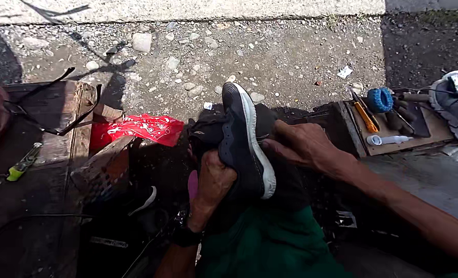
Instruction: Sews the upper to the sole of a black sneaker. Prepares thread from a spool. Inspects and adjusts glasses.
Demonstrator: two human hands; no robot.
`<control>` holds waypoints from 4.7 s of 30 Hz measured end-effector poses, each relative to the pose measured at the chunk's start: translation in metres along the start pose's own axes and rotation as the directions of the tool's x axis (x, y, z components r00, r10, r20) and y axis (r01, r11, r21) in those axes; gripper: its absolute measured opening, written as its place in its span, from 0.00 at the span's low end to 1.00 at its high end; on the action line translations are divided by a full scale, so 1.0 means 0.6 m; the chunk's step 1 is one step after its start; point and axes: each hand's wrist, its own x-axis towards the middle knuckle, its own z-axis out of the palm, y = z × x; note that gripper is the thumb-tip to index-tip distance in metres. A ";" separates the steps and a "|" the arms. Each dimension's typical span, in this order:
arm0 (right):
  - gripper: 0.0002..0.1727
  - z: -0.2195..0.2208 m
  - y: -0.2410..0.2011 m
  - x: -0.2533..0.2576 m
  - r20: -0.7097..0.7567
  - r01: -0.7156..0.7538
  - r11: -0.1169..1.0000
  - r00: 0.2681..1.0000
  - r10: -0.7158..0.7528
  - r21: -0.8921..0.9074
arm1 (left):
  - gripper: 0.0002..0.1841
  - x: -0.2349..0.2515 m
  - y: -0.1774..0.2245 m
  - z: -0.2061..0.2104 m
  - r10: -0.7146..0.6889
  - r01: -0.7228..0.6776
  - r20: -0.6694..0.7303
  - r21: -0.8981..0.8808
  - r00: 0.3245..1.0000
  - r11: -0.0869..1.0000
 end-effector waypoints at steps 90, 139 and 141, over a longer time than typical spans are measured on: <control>0.20 -0.009 0.013 -0.022 0.042 -0.009 0.860 0.999 -0.015 0.511 | 0.12 -0.011 0.069 -0.007 -0.491 0.482 0.180 -0.634 0.853 0.605; 0.14 0.001 -0.014 0.038 0.149 0.180 0.980 0.970 -0.192 0.090 | 0.05 -0.006 0.067 0.021 -0.525 0.447 0.034 -0.573 0.851 0.687; 0.14 0.005 -0.003 0.038 0.126 0.194 0.969 0.969 -0.214 0.152 | 0.05 -0.005 0.067 0.022 -0.526 0.445 0.023 -0.564 0.850 0.695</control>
